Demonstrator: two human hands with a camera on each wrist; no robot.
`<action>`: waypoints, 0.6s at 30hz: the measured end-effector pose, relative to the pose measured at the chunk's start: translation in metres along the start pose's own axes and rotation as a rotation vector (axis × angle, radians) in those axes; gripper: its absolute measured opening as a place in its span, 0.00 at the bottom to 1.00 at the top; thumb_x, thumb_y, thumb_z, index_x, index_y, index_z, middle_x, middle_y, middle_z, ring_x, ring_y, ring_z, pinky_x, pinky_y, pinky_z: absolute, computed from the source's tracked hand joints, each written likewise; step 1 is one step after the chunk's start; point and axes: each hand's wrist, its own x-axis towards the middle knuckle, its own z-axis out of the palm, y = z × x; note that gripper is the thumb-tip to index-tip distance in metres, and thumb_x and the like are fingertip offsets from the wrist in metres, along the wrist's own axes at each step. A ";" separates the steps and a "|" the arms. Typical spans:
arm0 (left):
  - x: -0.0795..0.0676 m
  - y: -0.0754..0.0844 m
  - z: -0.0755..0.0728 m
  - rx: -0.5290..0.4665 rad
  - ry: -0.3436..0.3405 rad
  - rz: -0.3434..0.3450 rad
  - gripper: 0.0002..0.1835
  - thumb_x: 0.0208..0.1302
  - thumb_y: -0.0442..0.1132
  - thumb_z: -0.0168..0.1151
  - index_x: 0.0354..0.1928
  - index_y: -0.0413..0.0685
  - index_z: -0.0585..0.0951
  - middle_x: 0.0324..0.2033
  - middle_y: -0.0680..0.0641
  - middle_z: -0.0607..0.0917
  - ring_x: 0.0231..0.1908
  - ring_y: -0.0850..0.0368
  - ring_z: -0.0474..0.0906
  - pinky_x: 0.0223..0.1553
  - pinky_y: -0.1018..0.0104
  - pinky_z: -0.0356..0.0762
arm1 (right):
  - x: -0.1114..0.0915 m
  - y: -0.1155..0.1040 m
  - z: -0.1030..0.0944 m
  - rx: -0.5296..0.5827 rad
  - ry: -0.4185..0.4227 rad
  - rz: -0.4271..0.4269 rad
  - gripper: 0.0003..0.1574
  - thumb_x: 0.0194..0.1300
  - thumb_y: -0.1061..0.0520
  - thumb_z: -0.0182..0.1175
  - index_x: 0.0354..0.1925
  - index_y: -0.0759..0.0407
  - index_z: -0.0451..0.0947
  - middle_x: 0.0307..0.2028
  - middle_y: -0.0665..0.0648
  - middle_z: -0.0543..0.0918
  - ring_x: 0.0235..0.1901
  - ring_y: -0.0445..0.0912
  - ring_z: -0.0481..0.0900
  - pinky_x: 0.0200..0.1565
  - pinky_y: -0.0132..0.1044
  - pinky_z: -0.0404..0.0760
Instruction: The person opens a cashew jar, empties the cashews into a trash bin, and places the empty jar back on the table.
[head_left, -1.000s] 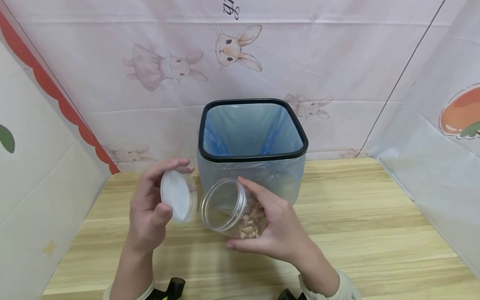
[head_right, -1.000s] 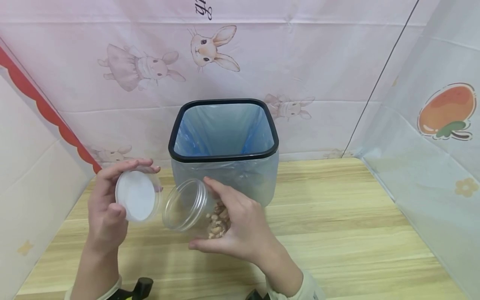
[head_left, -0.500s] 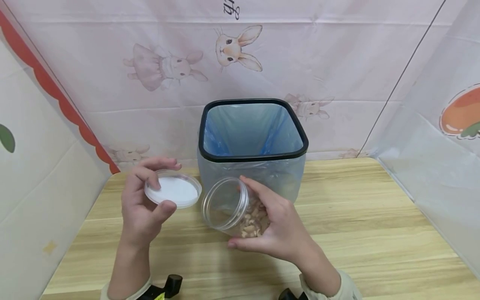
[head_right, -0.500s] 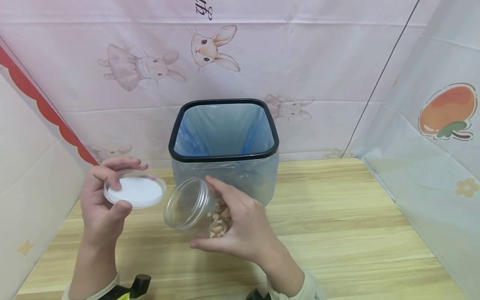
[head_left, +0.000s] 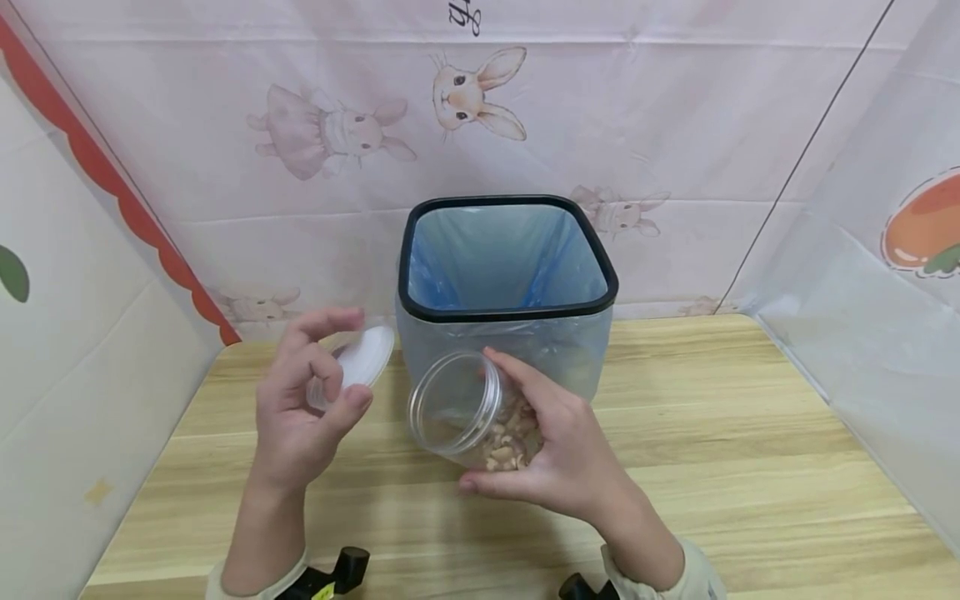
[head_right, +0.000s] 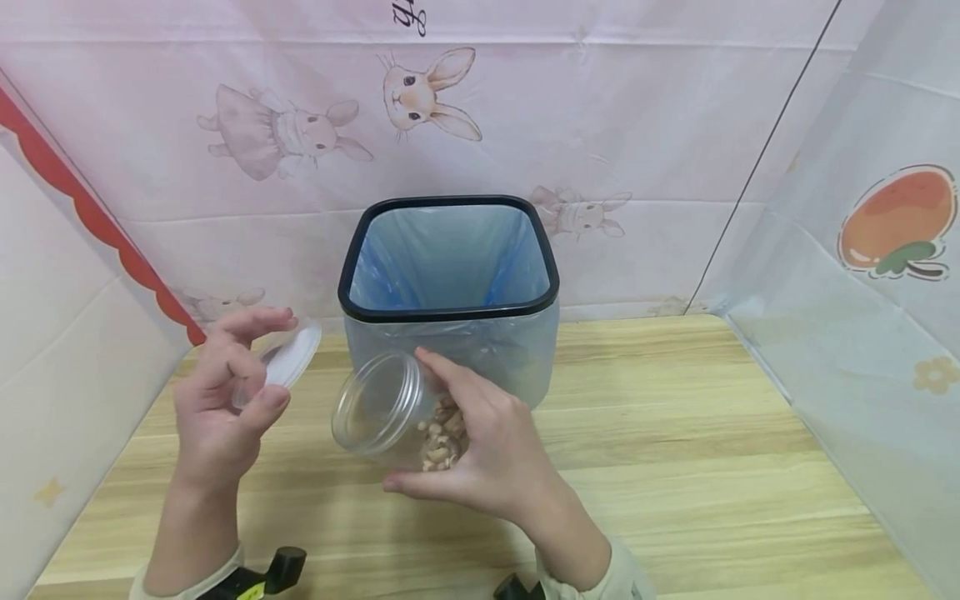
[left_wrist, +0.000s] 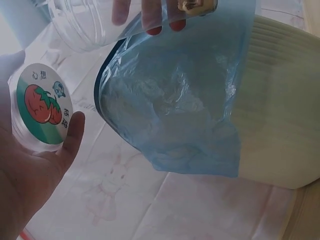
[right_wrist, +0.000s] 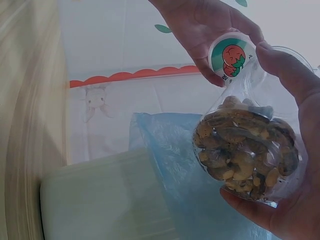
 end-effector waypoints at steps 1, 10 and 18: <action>0.000 0.001 0.000 0.015 0.002 -0.008 0.18 0.54 0.33 0.70 0.21 0.41 0.67 0.57 0.36 0.77 0.61 0.39 0.67 0.38 0.63 0.68 | 0.000 0.000 0.000 0.000 -0.001 0.001 0.69 0.36 0.36 0.83 0.73 0.51 0.63 0.62 0.50 0.79 0.58 0.45 0.79 0.59 0.39 0.79; 0.004 0.000 0.003 -0.079 -0.049 -0.006 0.24 0.65 0.36 0.56 0.60 0.29 0.71 0.65 0.35 0.73 0.62 0.40 0.70 0.53 0.61 0.76 | 0.000 0.000 0.000 0.005 -0.012 0.011 0.69 0.36 0.36 0.83 0.73 0.50 0.63 0.63 0.50 0.78 0.59 0.45 0.78 0.59 0.40 0.78; 0.004 0.003 0.003 -0.039 -0.102 -0.012 0.25 0.72 0.42 0.41 0.64 0.39 0.75 0.63 0.40 0.78 0.58 0.45 0.72 0.50 0.62 0.75 | 0.000 0.000 0.000 0.009 -0.012 0.014 0.69 0.37 0.36 0.83 0.73 0.50 0.63 0.62 0.50 0.78 0.59 0.45 0.79 0.59 0.39 0.78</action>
